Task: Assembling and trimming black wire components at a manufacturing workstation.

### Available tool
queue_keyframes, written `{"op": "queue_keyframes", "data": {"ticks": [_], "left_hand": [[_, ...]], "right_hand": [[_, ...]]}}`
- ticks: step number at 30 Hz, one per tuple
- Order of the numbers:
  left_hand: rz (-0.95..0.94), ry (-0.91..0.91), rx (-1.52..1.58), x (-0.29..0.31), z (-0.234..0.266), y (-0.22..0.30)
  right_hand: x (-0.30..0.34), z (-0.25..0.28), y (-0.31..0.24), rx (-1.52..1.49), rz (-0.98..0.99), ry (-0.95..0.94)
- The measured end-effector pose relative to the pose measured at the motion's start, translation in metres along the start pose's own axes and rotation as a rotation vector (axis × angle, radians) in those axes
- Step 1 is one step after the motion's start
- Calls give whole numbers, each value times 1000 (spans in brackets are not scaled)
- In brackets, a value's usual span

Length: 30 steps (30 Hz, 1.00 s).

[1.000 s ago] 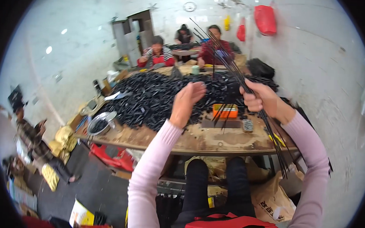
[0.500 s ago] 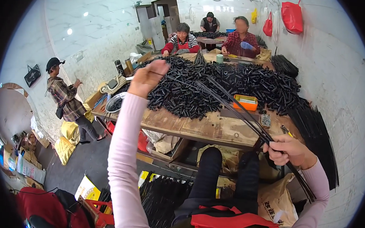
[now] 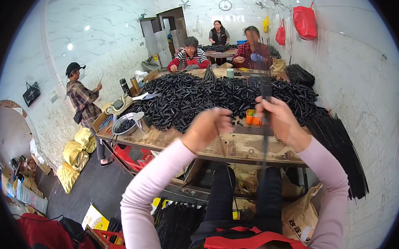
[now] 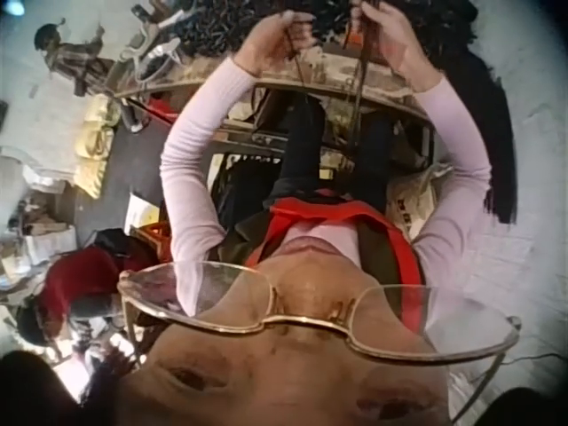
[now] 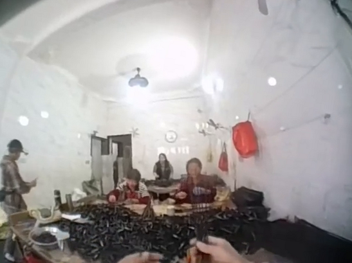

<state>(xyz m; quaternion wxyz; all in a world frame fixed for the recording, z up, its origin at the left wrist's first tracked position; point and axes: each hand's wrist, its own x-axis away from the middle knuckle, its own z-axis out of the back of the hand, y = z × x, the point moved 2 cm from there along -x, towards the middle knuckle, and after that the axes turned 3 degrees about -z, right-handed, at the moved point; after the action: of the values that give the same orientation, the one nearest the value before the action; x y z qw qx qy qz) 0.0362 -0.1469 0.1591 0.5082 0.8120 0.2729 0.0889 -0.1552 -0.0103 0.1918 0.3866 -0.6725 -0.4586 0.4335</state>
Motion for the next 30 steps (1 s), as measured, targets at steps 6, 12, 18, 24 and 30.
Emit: {"op": "queue_keyframes", "data": {"ticks": [6, 12, 18, 24, 30], "left_hand": [[-57, 27, -29, 34, -50, -50], [-30, 6, -91, 63, -65, -40], [-31, -81, -190, 54, -59, -44], [295, -479, 112, 86, -30, -50], [274, -447, 112, 99, -18, -35]], "right_hand": [[15, -47, 27, 135, 47, 101], [29, -42, -18, 1125, -230, 27], [-30, 5, -23, 181, -120, 109], [-31, -55, 2, -170, -95, -215], [7, -89, 21, -40, -187, -296]]}}
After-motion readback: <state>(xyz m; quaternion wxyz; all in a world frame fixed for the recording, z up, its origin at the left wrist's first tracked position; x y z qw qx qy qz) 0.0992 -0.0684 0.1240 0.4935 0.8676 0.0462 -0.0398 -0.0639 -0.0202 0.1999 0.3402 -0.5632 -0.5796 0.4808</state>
